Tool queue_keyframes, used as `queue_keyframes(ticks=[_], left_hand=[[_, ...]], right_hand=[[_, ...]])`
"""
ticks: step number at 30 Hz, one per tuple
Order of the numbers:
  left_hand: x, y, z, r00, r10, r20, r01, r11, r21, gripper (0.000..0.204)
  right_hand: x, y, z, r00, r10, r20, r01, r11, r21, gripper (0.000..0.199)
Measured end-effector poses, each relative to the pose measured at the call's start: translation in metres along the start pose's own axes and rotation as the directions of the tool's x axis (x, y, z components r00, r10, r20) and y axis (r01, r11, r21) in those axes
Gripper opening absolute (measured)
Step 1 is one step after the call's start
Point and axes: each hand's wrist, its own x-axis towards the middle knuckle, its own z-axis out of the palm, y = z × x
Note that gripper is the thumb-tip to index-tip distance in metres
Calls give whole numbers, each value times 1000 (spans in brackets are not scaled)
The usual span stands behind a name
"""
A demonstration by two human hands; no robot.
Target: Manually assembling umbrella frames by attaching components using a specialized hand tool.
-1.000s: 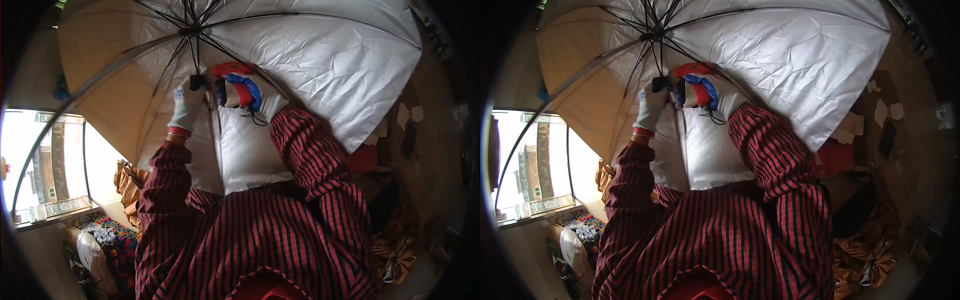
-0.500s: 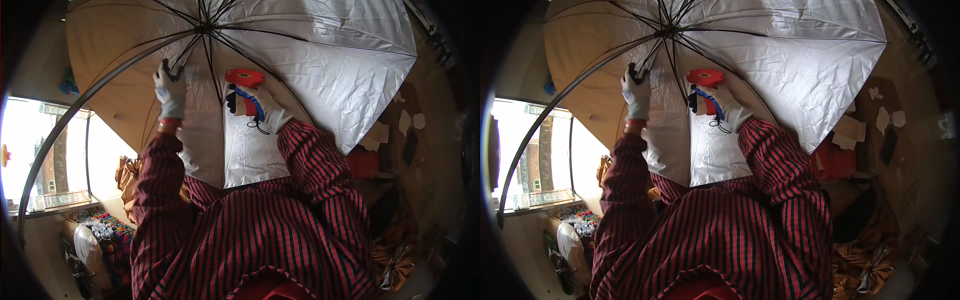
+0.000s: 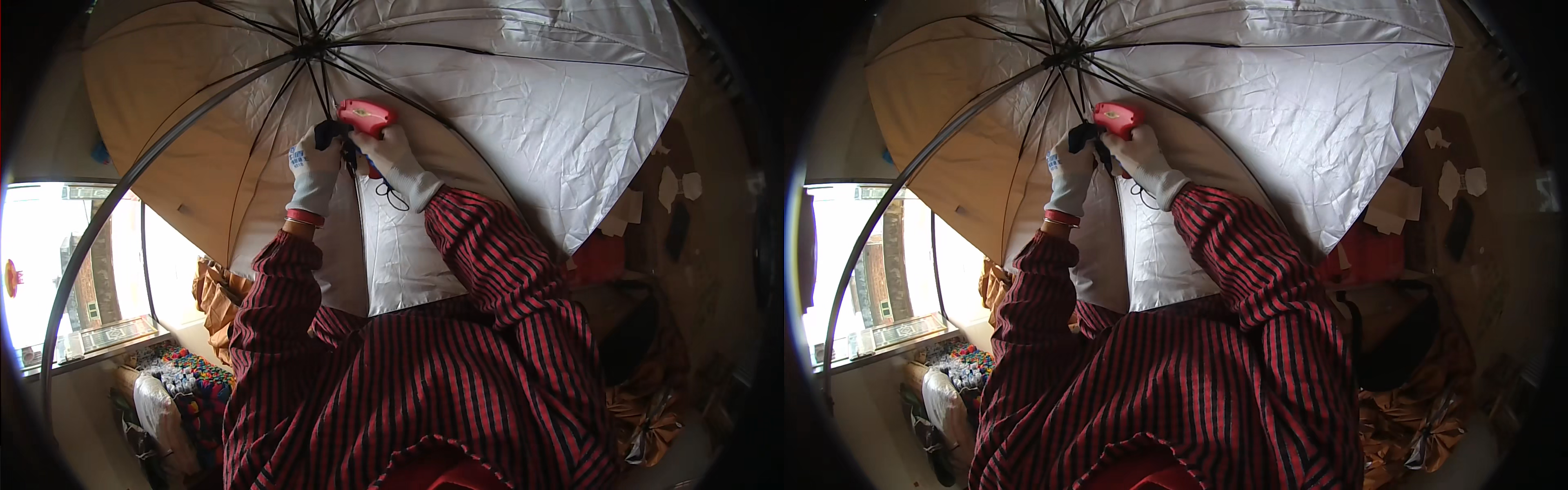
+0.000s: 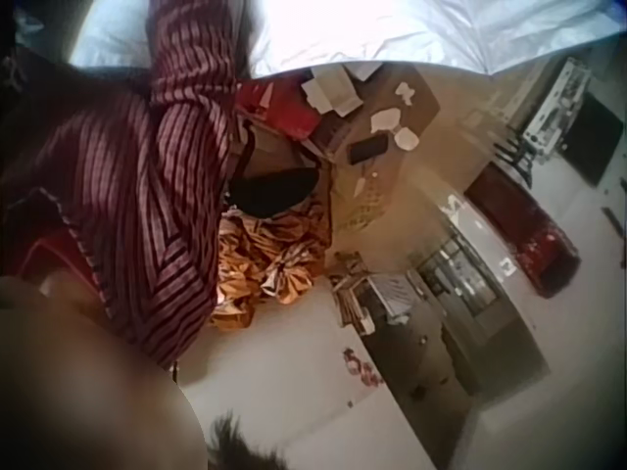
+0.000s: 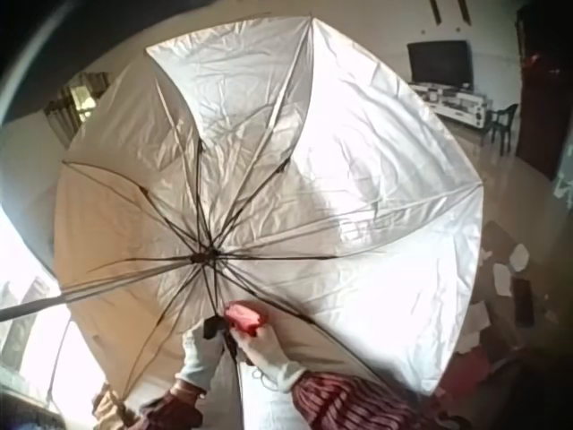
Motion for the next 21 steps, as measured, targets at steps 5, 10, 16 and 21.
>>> queue_keyframes(ticks=[5, 10, 16, 21], left_hand=[[0, -3, -2, 995, -98, -2, 99, 995, 10, 21], [0, -8, 2, 992, -124, -2, 123, 986, -116, 20], [1, -12, 7, 985, -173, 14, 173, 969, -175, 20], [-4, -4, -7, 985, -161, 60, 171, 947, -272, 18]], right_hand=[[-12, -11, 0, 990, 114, 78, -116, 993, 17, 25], [-7, -5, -4, 990, 112, 86, -111, 994, -23, 30], [6, 14, -23, 918, 259, 299, -376, 809, 453, 42], [9, -2, -35, 859, 254, 444, -440, 810, 387, 39]])
